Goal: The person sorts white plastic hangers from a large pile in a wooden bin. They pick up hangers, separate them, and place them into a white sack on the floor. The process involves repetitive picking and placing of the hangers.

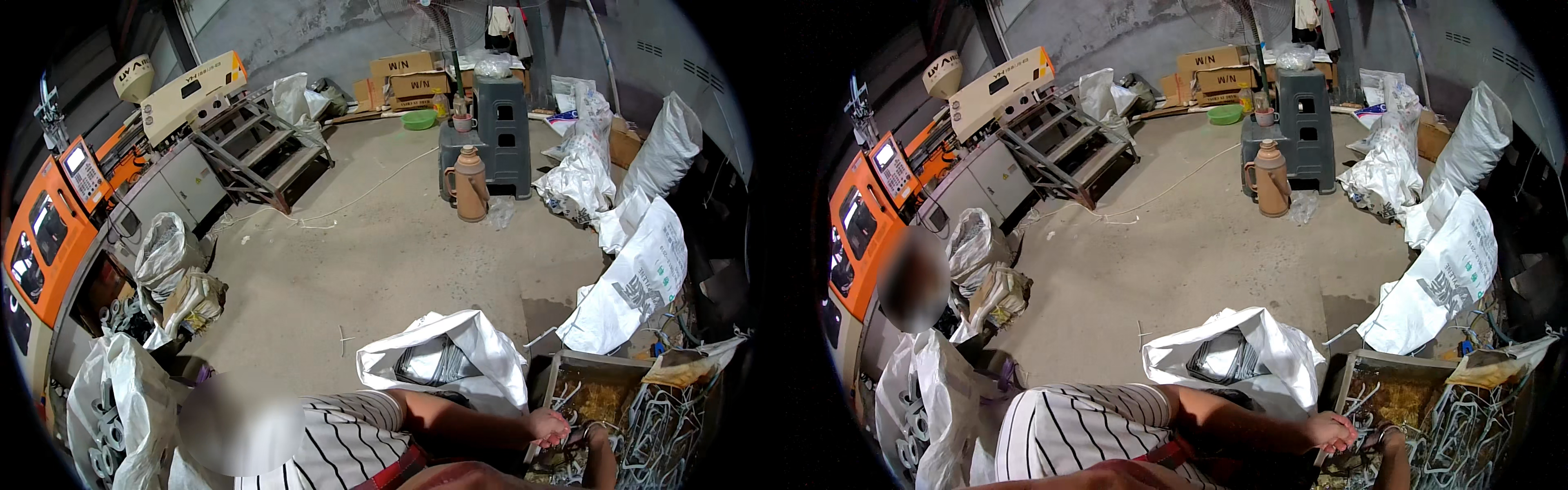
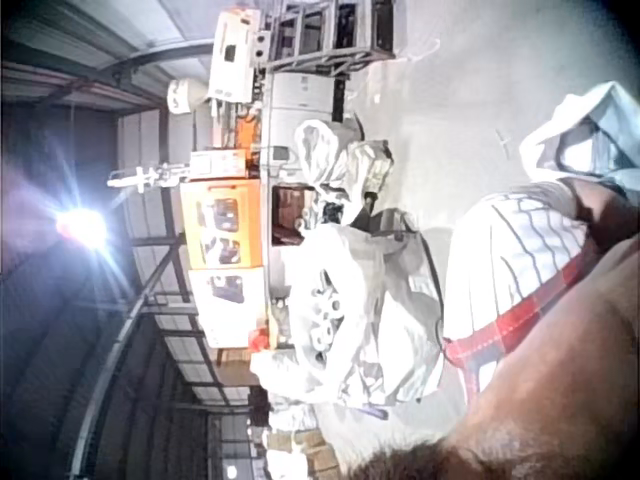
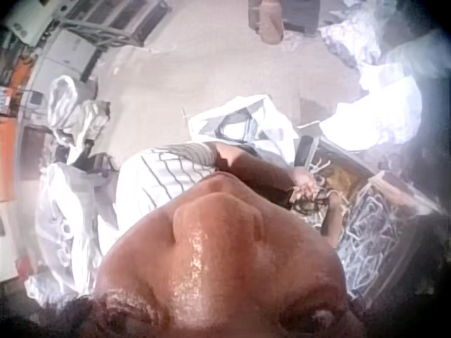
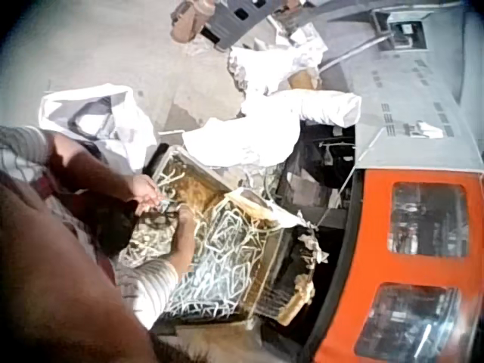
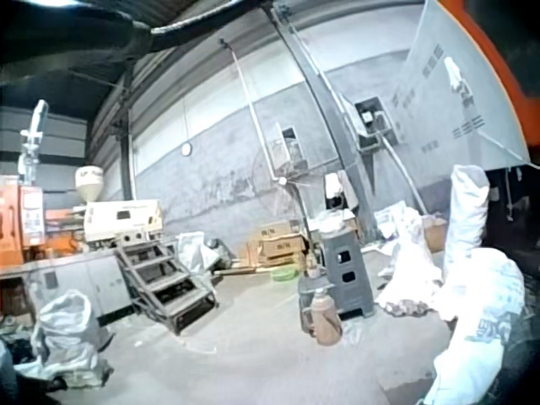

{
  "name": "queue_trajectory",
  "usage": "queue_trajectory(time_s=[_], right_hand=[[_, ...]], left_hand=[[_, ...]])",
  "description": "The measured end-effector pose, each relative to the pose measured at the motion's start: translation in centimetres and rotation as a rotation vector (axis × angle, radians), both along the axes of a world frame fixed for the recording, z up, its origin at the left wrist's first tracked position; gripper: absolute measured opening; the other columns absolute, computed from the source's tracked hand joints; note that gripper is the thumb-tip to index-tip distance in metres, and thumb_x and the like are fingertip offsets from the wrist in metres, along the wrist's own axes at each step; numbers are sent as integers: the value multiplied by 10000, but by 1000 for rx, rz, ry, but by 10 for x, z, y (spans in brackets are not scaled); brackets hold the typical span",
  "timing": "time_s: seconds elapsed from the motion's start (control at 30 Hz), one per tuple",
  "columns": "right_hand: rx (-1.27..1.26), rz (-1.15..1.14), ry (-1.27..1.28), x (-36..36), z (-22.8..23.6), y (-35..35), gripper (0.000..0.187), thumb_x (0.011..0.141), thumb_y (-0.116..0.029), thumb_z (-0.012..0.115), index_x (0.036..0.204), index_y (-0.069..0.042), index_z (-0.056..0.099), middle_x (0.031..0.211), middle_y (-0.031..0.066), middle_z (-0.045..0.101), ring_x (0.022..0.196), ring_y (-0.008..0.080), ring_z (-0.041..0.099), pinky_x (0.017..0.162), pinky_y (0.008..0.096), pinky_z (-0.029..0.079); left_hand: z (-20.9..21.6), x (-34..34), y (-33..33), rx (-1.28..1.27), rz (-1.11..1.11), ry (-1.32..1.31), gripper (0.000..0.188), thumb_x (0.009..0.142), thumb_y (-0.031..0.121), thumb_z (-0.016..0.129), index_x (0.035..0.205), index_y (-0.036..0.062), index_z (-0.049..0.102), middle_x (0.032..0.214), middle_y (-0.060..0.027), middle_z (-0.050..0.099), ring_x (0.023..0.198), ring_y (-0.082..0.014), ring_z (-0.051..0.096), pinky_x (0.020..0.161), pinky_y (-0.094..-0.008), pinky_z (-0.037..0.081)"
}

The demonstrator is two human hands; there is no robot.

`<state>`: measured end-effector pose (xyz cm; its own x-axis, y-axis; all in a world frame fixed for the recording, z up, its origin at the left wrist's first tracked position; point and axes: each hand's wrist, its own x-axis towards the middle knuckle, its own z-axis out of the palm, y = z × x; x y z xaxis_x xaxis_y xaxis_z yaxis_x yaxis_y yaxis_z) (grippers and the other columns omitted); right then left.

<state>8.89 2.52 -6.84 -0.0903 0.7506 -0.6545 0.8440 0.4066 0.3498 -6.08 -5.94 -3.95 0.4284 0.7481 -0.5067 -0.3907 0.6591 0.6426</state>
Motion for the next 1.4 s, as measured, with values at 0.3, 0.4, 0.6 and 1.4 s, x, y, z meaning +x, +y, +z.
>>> queue_trajectory(time_s=[0.3, 0.4, 0.6, 1.4], right_hand=[[-20, 76, 358, 136, -11, -48, 407, 475, -340, 712, 703, -13, 633, 736, 136, 644, 627, 298, 592, 585, 362, 481], [315, -385, 622, 185, 10, -70, 261, 541, -134, 651, 723, 40, 582, 684, 240, 583, 646, 357, 582, 579, 433, 439], [690, -930, 950, 286, 66, -123, 628, 732, -210, 643, 1223, 87, 389, 941, 199, 603, 892, 284, 587, 709, 374, 489], [701, -207, 736, 37, 58, -173, 666, 643, -202, 741, 1138, -14, 338, 958, 197, 525, 889, 372, 542, 761, 412, 457]], left_hand=[[2, 27, -8, 68, -76, 63, 90, 817, 152, 519, 868, 78, 528, 724, 21, 514, 638, -68, 488, 493, -198, 392], [15, 41, -10, 54, -45, 118, 276, 807, 132, 497, 1078, 82, 494, 742, -1, 507, 610, -86, 483, 467, -207, 389], [0, 98, -12, 244, -29, 44, 393, 773, 87, 499, 1160, 125, 443, 677, -48, 502, 497, -163, 485, 378, -320, 386], [-5, 77, 34, -27, -67, -52, 218, 822, 163, 584, 966, 7, 534, 844, -109, 597, 719, -227, 606, 677, -411, 531]])
